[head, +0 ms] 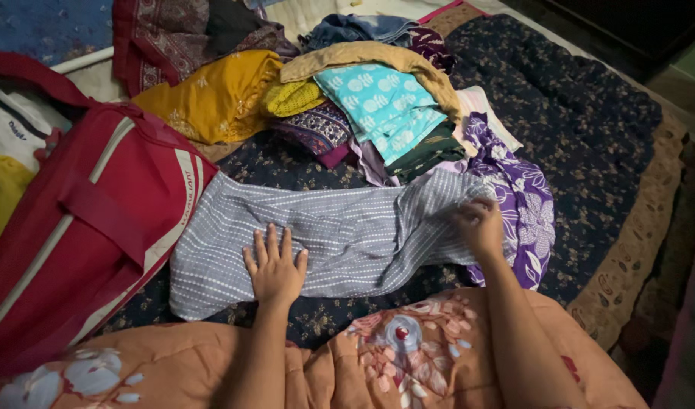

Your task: The person folds various clothing items including shirts and pants by hand and places them one at a time into a red duffel bag on a mattress.

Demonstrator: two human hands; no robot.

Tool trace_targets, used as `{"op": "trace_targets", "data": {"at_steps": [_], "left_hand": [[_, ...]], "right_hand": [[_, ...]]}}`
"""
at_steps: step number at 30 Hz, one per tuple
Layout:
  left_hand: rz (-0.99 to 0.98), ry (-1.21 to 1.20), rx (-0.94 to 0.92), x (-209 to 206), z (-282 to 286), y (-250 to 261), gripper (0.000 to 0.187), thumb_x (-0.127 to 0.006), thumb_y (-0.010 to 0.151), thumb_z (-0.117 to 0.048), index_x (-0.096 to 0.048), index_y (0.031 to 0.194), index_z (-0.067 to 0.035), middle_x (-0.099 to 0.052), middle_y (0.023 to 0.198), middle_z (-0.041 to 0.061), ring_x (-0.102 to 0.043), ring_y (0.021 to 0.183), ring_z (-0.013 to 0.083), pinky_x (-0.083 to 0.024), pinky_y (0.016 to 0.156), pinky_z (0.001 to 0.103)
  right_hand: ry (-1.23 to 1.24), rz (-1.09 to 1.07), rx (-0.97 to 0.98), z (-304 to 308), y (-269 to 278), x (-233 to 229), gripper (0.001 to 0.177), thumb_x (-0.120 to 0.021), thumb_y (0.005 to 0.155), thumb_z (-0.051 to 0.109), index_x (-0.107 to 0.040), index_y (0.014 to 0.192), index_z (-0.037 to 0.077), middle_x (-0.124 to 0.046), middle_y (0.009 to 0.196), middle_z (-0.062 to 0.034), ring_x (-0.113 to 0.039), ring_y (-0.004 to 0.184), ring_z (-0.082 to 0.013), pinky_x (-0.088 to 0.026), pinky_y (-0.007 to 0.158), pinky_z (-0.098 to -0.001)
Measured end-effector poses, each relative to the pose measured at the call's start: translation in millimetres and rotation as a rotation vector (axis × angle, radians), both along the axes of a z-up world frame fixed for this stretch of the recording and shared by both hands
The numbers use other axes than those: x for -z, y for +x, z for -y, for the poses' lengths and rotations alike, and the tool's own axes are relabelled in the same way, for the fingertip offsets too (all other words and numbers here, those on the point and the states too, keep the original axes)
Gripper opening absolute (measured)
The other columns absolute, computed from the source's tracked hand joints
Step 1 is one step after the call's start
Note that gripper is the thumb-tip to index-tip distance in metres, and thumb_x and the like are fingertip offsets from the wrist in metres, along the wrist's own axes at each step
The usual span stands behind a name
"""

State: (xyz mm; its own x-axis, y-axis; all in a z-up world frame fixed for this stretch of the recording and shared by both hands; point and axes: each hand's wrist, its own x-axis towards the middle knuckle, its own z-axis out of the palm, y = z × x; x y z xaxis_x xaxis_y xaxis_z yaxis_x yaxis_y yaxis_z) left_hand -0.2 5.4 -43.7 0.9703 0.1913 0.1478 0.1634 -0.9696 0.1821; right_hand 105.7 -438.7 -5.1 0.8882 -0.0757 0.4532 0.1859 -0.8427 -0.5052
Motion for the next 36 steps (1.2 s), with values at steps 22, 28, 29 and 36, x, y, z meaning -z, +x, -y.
{"op": "trace_targets", "data": {"at_steps": [22, 28, 29, 36], "left_hand": [[0.057, -0.032, 0.053, -4, -5, -6, 0.068, -0.044, 0.095, -0.058, -0.043, 0.153, -0.021, -0.028, 0.165, 0.007, -0.017, 0.153, 0.0324, -0.006, 0.121, 0.059], [-0.063, 0.006, 0.045, -9, -5, -5, 0.068, -0.037, 0.097, -0.059, -0.036, 0.155, -0.024, -0.022, 0.167, 0.004, -0.013, 0.154, 0.0303, -0.004, 0.121, 0.058], [-0.062, 0.012, 0.046, -9, -5, -5, 0.068, -0.037, 0.097, -0.059, -0.035, 0.155, -0.024, -0.021, 0.166, 0.005, -0.012, 0.154, 0.0303, -0.003, 0.121, 0.058], [-0.032, 0.048, 0.038, -11, -3, -9, 0.068, -0.038, 0.097, -0.059, -0.038, 0.155, -0.023, -0.025, 0.166, 0.005, -0.016, 0.154, 0.0308, -0.007, 0.122, 0.058]], "right_hand": [[0.036, -0.516, 0.668, 103, -41, -5, 0.026, -0.075, 0.081, 0.022, -0.083, 0.105, 0.015, -0.075, 0.113, -0.0236, -0.07, 0.105, -0.0397, -0.055, 0.092, -0.0482], [-0.265, -0.023, 0.458, 24, -56, -43, 0.034, -0.081, 0.074, 0.017, -0.079, 0.107, 0.01, -0.07, 0.111, -0.0216, -0.066, 0.103, -0.0419, -0.053, 0.089, -0.0483], [-0.303, 0.058, 0.353, 12, -54, -46, 0.036, -0.082, 0.072, 0.016, -0.077, 0.107, 0.008, -0.07, 0.111, -0.0202, -0.065, 0.105, -0.0413, -0.053, 0.091, -0.0477], [-0.037, -0.389, -0.269, -79, -36, -27, 0.044, -0.072, 0.081, 0.014, -0.069, 0.125, 0.013, -0.066, 0.127, -0.0129, -0.071, 0.102, -0.0345, -0.057, 0.089, -0.0418]]}}
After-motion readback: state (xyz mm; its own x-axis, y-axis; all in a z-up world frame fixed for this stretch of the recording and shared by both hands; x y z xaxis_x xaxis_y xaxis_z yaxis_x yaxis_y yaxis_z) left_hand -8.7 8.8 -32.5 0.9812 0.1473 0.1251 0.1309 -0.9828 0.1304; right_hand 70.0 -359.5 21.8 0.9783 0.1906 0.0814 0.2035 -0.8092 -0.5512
